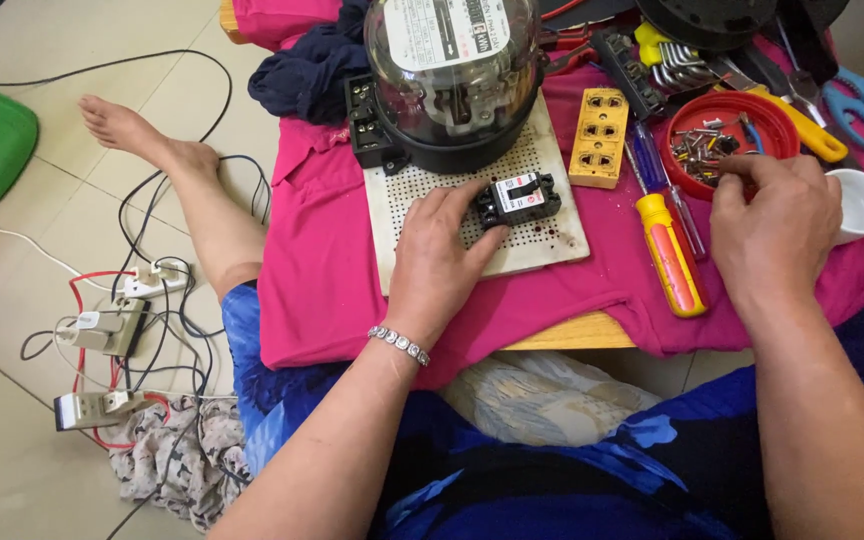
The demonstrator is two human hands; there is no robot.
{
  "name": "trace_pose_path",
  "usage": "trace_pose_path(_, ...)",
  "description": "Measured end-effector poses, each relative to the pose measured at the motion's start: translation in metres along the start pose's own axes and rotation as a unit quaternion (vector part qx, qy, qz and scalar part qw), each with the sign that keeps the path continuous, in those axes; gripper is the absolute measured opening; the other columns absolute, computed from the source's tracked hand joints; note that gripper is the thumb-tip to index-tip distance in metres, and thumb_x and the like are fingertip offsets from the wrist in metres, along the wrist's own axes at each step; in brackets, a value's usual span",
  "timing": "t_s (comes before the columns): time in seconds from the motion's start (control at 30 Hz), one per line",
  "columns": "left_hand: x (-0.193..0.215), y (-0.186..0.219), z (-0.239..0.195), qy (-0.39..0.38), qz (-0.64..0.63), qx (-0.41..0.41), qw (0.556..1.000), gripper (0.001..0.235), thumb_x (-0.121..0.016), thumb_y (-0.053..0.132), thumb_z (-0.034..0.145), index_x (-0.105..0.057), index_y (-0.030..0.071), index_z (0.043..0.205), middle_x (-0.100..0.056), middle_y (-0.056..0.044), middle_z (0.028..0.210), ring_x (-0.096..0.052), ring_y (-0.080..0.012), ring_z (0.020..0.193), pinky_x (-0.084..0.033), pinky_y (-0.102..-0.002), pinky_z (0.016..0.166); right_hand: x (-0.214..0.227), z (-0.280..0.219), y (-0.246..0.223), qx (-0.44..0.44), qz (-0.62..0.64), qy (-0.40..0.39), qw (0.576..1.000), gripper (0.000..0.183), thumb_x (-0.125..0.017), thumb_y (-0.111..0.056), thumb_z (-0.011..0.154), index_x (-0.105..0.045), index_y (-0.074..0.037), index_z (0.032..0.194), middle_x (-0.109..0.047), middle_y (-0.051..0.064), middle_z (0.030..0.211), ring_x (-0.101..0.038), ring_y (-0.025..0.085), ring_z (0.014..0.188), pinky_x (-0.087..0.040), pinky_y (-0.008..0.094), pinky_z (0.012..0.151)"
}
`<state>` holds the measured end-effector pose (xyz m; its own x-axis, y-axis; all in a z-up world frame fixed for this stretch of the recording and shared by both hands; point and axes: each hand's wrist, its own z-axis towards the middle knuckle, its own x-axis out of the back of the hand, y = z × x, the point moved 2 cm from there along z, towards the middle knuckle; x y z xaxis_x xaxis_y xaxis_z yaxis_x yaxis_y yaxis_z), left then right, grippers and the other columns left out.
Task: The person assembles electrical components on a perforated board, using a screwdriver to secure a black switch and a yellow socket. They also handle a glass-encased meter and a black plastic component, arranging them on the board.
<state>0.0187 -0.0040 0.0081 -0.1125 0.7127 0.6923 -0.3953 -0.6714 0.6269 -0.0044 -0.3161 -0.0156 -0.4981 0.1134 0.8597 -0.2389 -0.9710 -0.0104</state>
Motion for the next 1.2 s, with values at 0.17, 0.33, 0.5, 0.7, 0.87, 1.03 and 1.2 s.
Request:
trace_pose_path(0.17, 0.0, -0.0023, -0.0001, 0.004, -0.012, -0.009, 1.0, 0.053, -0.08, 0.021, 0.081, -0.064, 0.007, 0.129, -0.068, -0.009, 0.109, -0.064, -0.0258, 0.101, -0.05, -0.038, 0.096, -0.0023, 0.0008, -0.0011, 0.012, 0.043, 0.024, 0.999, 0.015, -0.075, -0.012, 0.104, -0.086, -0.01, 0.114, -0.068, 0.014, 0.099, -0.06, 0.029, 0.09, -0.049, 0.042, 0.079)
trace_pose_path(0.33, 0.0006, -0.0031, 0.0011, -0.011, -0.019, 0.006, 1.0, 0.051, -0.08, 0.021, 0.082, -0.065, 0.008, 0.129, -0.067, -0.008, 0.106, -0.063, -0.0254, 0.101, -0.05, -0.038, 0.096, -0.0013, 0.0006, -0.0059, 0.004, 0.062, 0.013, 0.998, 0.014, -0.075, -0.01, 0.103, -0.085, -0.009, 0.114, -0.065, 0.014, 0.098, -0.06, 0.029, 0.093, -0.049, 0.042, 0.08)
trace_pose_path(0.5, 0.0011, -0.003, 0.0013, -0.013, -0.016, 0.003, 1.0, 0.053, -0.08, 0.021, 0.082, -0.065, 0.007, 0.131, -0.068, -0.008, 0.105, -0.063, -0.0242, 0.098, -0.051, -0.037, 0.093, -0.0039, -0.0005, -0.0036, 0.002, 0.067, 0.004, 0.998, 0.015, -0.075, -0.013, 0.105, -0.085, -0.008, 0.116, -0.067, 0.015, 0.1, -0.061, 0.029, 0.093, -0.05, 0.042, 0.08)
trace_pose_path(0.7, 0.0006, -0.0039, 0.0, -0.008, -0.019, -0.01, 1.0, 0.053, -0.08, 0.021, 0.081, -0.065, 0.009, 0.131, -0.067, -0.008, 0.109, -0.063, -0.0258, 0.102, -0.05, -0.037, 0.096, -0.0082, 0.0002, -0.0022, 0.011, 0.072, 0.019, 0.997, 0.014, -0.075, -0.012, 0.103, -0.085, -0.009, 0.114, -0.068, 0.015, 0.098, -0.062, 0.032, 0.094, -0.05, 0.044, 0.082)
trace_pose_path(0.87, 0.0012, -0.002, 0.0007, -0.01, -0.016, -0.006, 1.0, 0.053, -0.081, 0.021, 0.081, -0.065, 0.009, 0.129, -0.067, -0.008, 0.108, -0.062, -0.025, 0.1, -0.05, -0.037, 0.095, -0.0051, 0.0009, -0.0052, -0.005, 0.069, -0.001, 0.998, 0.015, -0.074, -0.013, 0.106, -0.085, -0.009, 0.116, -0.069, 0.016, 0.101, -0.062, 0.031, 0.095, -0.05, 0.043, 0.08)
trace_pose_path(1.03, 0.001, -0.0006, 0.0013, -0.015, -0.012, 0.006, 1.0, 0.052, -0.081, 0.02, 0.081, -0.066, 0.009, 0.129, -0.068, -0.007, 0.109, -0.062, -0.0241, 0.1, -0.051, -0.037, 0.095, -0.0043, 0.0016, -0.0044, -0.004, 0.059, -0.003, 0.998, 0.015, -0.074, -0.014, 0.107, -0.086, -0.009, 0.116, -0.07, 0.014, 0.099, -0.061, 0.029, 0.09, -0.05, 0.042, 0.077)
trace_pose_path(1.2, 0.0029, 0.0007, 0.0011, -0.016, -0.007, 0.007, 1.0, 0.052, -0.08, 0.021, 0.081, -0.066, 0.008, 0.129, -0.067, -0.008, 0.108, -0.061, -0.0244, 0.099, -0.051, -0.036, 0.093, -0.0033, 0.004, -0.0036, -0.012, 0.034, -0.011, 0.999, 0.014, -0.073, -0.011, 0.107, -0.085, -0.01, 0.113, -0.067, 0.013, 0.096, -0.06, 0.026, 0.088, -0.05, 0.041, 0.076)
